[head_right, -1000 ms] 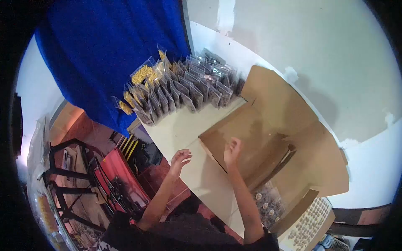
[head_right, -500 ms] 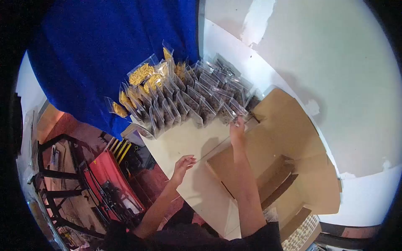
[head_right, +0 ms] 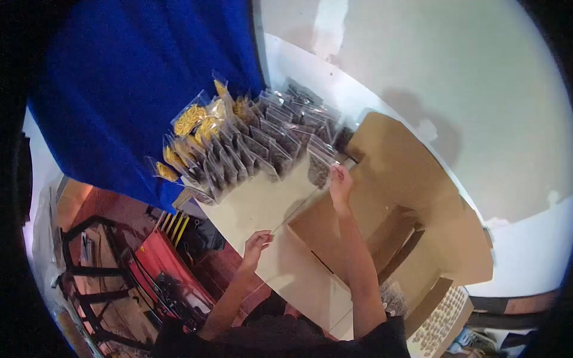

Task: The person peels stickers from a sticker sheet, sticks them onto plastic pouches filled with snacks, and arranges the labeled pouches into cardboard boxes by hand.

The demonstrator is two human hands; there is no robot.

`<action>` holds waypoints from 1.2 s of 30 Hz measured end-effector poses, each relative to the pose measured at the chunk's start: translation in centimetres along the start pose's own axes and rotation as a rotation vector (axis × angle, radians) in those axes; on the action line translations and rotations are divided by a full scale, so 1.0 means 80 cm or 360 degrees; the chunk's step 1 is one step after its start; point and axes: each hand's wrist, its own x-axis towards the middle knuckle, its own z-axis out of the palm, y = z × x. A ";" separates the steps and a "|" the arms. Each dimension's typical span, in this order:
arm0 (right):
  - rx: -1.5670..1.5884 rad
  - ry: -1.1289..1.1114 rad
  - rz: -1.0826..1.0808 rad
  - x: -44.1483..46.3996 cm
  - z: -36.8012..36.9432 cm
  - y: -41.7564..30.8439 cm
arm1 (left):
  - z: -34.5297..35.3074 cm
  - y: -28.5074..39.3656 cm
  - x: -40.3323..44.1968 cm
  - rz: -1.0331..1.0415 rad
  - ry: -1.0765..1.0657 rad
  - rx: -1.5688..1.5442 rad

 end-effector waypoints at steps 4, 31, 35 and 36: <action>0.0252 -0.0080 0.0079 -0.042 -0.059 -0.076 | 0.034 0.000 -0.005 0.0249 -0.0104 0.0208; 0.0504 0.1234 0.0754 -0.592 -0.781 -0.131 | 0.531 -0.274 -0.422 -0.0485 -0.1653 0.0883; 0.0030 0.1933 0.0989 -0.698 -0.863 -0.016 | 0.559 -0.311 -0.452 -0.0522 -0.1663 0.0896; -0.0289 0.2044 0.1097 -0.721 -0.876 0.007 | 0.561 -0.314 -0.456 -0.0538 -0.1676 0.0928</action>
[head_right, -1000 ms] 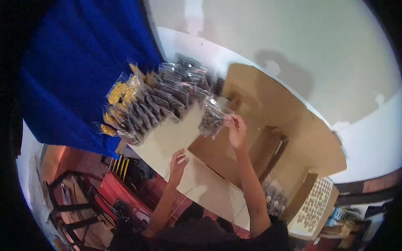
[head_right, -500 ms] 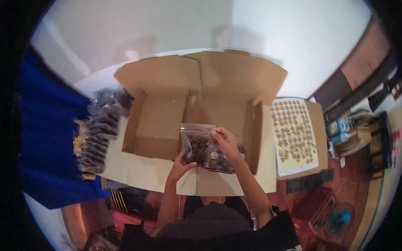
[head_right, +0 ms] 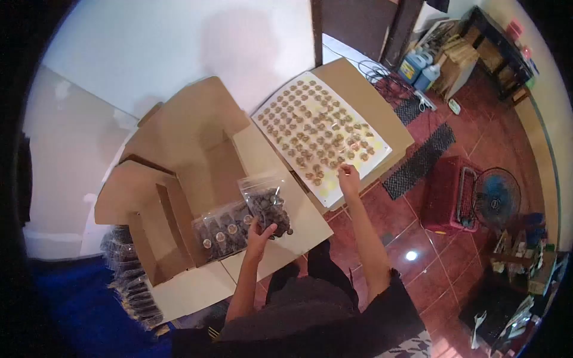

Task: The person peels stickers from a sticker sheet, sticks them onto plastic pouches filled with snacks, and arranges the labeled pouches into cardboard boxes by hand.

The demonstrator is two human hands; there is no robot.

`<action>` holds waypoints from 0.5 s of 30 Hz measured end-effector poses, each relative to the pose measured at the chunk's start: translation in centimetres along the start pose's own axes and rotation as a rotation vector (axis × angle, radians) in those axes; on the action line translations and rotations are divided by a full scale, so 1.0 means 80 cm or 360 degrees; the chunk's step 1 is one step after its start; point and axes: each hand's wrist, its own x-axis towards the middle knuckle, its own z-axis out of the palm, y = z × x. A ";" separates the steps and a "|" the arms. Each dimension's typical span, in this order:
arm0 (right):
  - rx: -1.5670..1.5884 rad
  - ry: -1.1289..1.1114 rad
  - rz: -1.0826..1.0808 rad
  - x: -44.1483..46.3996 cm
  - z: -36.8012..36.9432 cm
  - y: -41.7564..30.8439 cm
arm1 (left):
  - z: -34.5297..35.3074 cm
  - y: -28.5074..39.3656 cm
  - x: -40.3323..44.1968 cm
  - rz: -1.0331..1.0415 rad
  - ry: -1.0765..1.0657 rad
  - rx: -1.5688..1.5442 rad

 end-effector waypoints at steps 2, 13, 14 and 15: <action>-0.0141 0.0155 -0.0073 0.021 -0.020 0.038 | 0.006 0.003 0.001 0.0029 -0.0004 0.0008; -0.0964 0.0293 -0.0403 0.030 -0.008 0.045 | 0.006 0.010 -0.001 -0.0020 0.0308 0.0012; -0.1022 0.0346 -0.0446 0.030 -0.003 0.044 | 0.006 0.012 -0.001 -0.0018 0.0323 0.0011; -0.1019 0.0330 -0.0455 0.029 0.000 0.046 | 0.007 0.016 -0.001 -0.0027 0.0336 0.0033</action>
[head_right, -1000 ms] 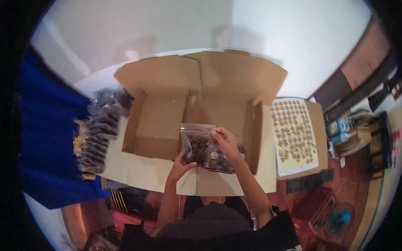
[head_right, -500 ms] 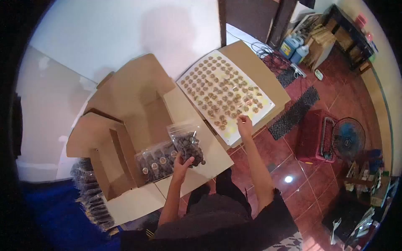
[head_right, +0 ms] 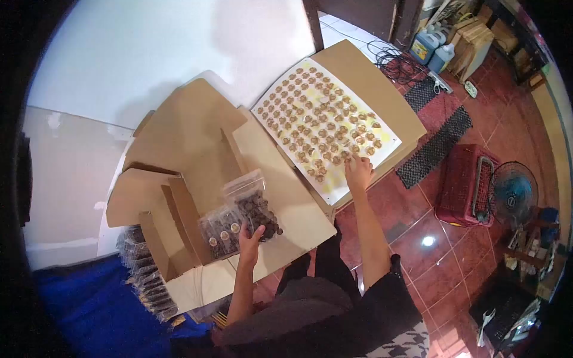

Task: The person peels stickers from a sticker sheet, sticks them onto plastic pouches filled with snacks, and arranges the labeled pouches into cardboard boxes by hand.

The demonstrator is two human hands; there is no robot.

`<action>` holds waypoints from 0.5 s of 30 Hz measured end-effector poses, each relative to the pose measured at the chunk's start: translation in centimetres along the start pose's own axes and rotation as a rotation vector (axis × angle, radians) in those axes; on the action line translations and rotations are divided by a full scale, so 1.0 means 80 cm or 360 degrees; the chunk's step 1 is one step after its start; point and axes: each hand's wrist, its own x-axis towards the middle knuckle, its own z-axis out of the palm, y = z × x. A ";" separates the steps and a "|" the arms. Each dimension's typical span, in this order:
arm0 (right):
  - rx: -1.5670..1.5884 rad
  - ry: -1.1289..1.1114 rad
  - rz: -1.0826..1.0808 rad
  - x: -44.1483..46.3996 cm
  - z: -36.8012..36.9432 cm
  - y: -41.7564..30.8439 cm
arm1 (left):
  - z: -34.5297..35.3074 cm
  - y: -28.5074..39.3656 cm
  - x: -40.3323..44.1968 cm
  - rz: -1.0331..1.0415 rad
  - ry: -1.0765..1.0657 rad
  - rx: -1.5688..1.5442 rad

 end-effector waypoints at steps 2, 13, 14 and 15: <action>-0.0130 0.0001 -0.0011 -0.002 0.003 0.001 | 0.002 0.008 -0.002 -0.0003 0.0035 0.0011; -0.0234 -0.0294 0.0095 0.008 -0.003 -0.030 | -0.033 0.010 -0.029 0.0180 0.0227 0.0017; -0.0286 -0.0295 0.0020 0.007 0.002 -0.021 | -0.035 0.017 -0.033 0.0184 0.0211 -0.0020; -0.0337 -0.0291 -0.0057 0.006 0.004 -0.016 | -0.038 0.022 -0.038 0.0191 0.0195 -0.0057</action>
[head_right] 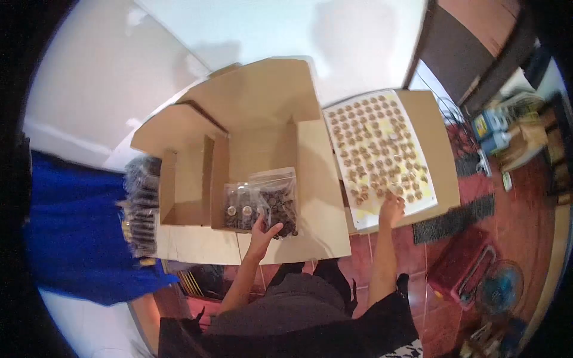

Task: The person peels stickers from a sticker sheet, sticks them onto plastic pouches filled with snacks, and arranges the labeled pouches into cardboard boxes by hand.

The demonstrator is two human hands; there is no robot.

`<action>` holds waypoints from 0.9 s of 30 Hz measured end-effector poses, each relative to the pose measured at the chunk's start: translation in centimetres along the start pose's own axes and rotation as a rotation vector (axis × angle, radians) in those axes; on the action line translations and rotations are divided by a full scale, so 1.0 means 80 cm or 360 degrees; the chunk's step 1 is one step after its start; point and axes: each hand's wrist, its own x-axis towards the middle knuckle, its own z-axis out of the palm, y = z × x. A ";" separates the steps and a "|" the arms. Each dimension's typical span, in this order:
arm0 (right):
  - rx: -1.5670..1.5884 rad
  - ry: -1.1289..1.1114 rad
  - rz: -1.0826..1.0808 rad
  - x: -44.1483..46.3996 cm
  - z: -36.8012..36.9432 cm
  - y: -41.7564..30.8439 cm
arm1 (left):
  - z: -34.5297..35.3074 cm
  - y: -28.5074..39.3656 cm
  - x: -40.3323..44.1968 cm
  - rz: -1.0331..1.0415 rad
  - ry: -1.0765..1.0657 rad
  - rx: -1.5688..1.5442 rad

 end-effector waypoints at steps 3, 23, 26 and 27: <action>-0.0228 -0.0094 -0.0084 0.002 -0.018 -0.007 | -0.017 -0.001 -0.005 0.0068 0.0146 -0.0080; 0.1075 0.0020 0.0052 -0.001 -0.001 0.021 | -0.078 0.009 0.010 0.0124 0.0565 -0.0674; 0.1271 -0.0209 0.0126 0.015 0.003 0.041 | -0.080 0.014 0.016 0.0151 0.0494 -0.0614; 0.1585 -0.0337 0.0193 0.015 -0.001 0.039 | -0.080 0.016 0.017 0.0160 0.0496 -0.0624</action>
